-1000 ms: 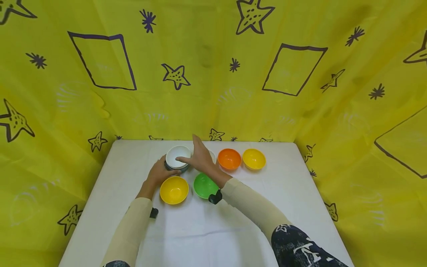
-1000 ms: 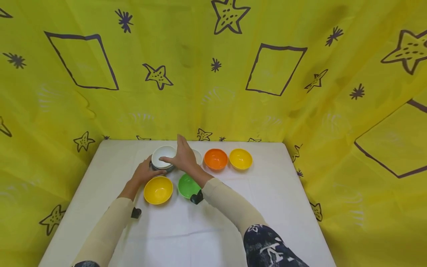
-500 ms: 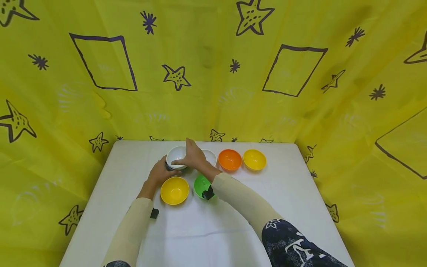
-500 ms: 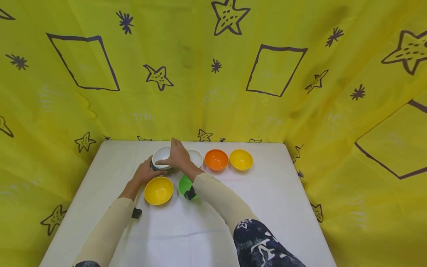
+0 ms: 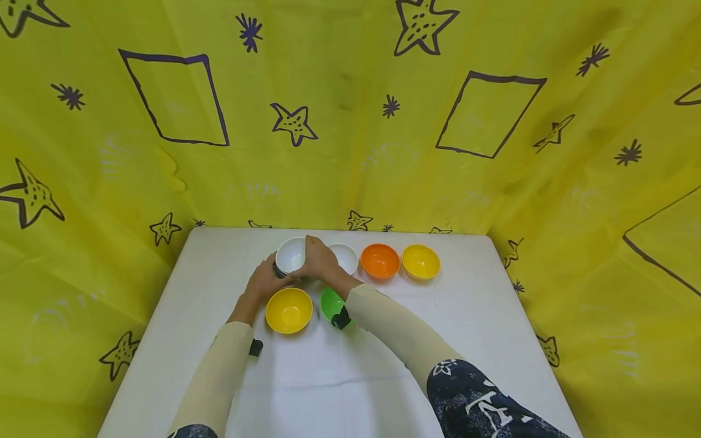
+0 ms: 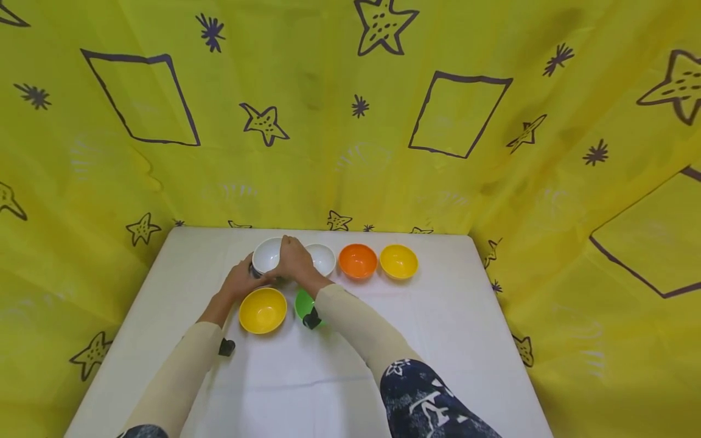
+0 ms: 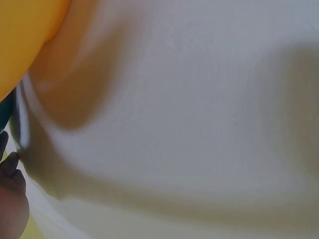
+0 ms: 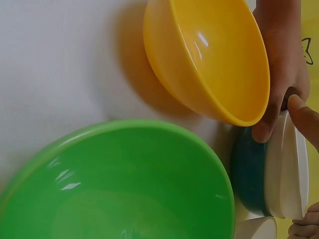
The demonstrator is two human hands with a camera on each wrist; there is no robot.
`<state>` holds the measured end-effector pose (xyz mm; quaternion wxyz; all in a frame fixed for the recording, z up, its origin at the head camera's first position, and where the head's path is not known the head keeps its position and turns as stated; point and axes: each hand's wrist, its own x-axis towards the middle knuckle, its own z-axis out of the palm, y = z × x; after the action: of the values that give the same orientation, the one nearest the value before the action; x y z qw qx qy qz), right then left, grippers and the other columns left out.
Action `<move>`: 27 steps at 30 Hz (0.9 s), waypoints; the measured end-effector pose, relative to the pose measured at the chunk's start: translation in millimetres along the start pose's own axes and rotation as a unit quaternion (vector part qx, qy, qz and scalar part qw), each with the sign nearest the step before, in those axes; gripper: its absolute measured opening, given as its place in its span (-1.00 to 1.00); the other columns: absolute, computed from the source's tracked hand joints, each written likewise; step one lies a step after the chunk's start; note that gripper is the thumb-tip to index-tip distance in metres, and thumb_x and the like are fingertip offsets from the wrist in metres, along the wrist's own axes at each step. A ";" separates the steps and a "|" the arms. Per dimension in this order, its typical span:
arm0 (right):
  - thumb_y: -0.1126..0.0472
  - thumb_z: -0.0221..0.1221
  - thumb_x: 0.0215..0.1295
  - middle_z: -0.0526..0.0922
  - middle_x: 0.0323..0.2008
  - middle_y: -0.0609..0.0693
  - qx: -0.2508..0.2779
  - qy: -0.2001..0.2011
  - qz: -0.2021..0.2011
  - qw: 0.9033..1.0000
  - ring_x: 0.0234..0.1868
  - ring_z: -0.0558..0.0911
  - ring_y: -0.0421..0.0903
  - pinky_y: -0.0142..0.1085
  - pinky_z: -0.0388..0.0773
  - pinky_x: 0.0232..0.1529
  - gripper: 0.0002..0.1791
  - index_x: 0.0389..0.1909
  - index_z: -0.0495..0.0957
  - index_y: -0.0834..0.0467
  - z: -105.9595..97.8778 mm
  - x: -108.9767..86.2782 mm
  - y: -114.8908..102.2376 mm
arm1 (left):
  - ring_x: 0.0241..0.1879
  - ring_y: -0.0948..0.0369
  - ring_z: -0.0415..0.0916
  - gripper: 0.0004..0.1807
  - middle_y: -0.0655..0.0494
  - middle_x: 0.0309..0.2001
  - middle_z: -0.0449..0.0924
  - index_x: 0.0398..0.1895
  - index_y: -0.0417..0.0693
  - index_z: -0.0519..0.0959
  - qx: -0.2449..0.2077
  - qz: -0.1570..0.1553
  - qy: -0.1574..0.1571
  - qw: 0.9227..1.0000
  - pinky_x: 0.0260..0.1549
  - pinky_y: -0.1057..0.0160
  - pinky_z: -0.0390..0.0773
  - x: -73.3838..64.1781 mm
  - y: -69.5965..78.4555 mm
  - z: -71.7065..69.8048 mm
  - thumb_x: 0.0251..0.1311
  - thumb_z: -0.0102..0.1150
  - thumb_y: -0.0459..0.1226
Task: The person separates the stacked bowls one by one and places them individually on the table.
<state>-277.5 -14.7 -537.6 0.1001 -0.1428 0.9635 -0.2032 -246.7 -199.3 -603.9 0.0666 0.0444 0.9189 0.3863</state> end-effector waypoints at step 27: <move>-0.25 0.65 -0.09 0.58 0.14 0.07 0.057 0.015 -0.002 0.998 0.07 0.62 -0.01 -0.19 0.65 0.11 0.14 0.39 0.30 0.20 -0.6 1.2 4.2 | 0.40 -0.28 0.35 0.11 -0.36 0.44 0.38 0.58 -0.31 0.18 0.003 -0.002 0.004 1.000 0.43 -0.30 0.29 4.1 -6.9 2.9 0.14 0.51 0.10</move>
<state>-279.8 -11.2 -538.9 0.0929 -0.1360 0.9515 -0.2600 -250.6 -201.5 -611.2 0.0635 0.0413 0.9203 0.3838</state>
